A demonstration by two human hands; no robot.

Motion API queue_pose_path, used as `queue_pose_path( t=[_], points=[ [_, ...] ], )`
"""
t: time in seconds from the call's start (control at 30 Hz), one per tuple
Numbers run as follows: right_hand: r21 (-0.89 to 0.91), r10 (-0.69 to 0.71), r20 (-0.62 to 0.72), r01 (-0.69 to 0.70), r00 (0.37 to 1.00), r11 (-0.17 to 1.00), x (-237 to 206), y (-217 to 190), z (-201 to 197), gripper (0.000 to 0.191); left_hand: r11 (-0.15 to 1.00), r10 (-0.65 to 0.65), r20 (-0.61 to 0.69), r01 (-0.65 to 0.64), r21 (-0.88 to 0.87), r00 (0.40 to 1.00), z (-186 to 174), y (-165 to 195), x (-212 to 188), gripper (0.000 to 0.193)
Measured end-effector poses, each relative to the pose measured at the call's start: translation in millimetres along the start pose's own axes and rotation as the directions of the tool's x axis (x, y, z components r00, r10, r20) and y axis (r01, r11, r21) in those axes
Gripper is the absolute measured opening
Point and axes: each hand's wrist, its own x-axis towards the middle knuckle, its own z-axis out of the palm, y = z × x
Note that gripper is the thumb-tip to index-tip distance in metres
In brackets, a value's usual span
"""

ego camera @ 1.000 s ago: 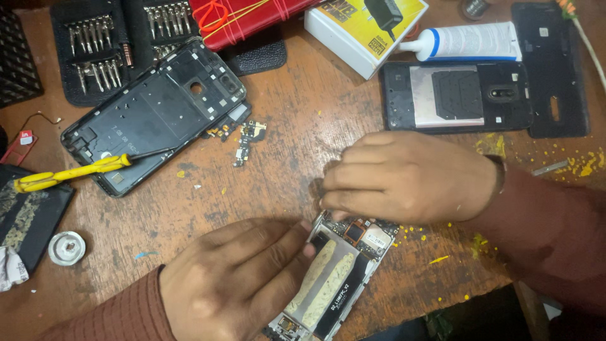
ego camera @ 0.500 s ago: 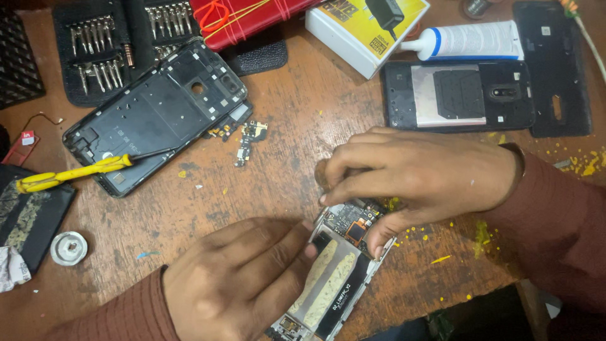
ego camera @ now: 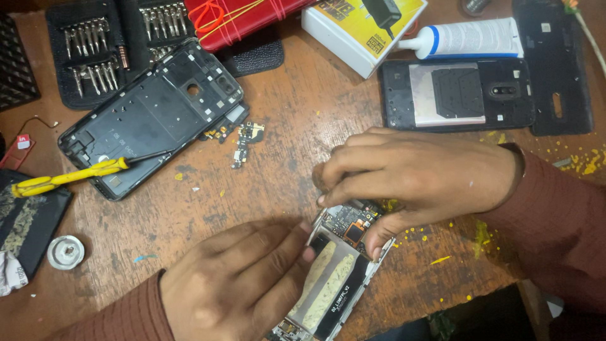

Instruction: The person uses tweezers to place and adjust small components on a disassembled mobile phone motherboard. They then use a yellow screwdriver to tighten screws on the phone's back cover.

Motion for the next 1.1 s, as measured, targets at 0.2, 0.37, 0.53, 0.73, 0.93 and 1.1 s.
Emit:
queue_pose_path(
  t=[0.2, 0.37, 0.53, 0.73, 0.93, 1.1],
  points=[
    [0.002, -0.008, 0.011, 0.008, 1.0, 1.0, -0.6, 1.3, -1.2, 0.061, 1.0, -0.009, -0.006, 0.009, 0.004, 1.0, -0.4, -0.1, -1.0, 0.029],
    [-0.019, -0.019, 0.017, 0.019, 1.0, 1.0, -0.3, 2.8, 1.0, 0.06, 1.0, 0.01, -0.003, -0.01, 0.019, 1.0, 0.4, -1.5, -2.0, 0.029],
    [-0.023, -0.031, 0.008, 0.031, 0.999, 0.999, -0.5, 2.9, -0.4, 0.061, 0.999, -0.007, -0.011, 0.008, 0.042, 1.0, 1.0, -0.1, -1.6, 0.026],
    [-0.009, -0.007, 0.01, 0.008, 1.0, 1.0, 0.3, 0.9, -1.8, 0.06, 0.999, -0.008, -0.003, 0.008, 0.036, 1.0, 0.1, -0.4, -1.6, 0.028],
    [-0.004, -0.02, 0.012, 0.02, 1.0, 1.0, 0.7, 1.7, -2.6, 0.06, 1.0, -0.012, -0.003, 0.012, 0.019, 1.0, 0.5, 0.0, -1.9, 0.031],
    [-0.003, -0.016, 0.013, 0.016, 1.0, 1.0, 1.0, 0.9, -2.5, 0.061, 0.999, 0.006, -0.007, -0.006, 0.034, 1.0, -0.2, -0.8, -1.7, 0.029]
  ],
)
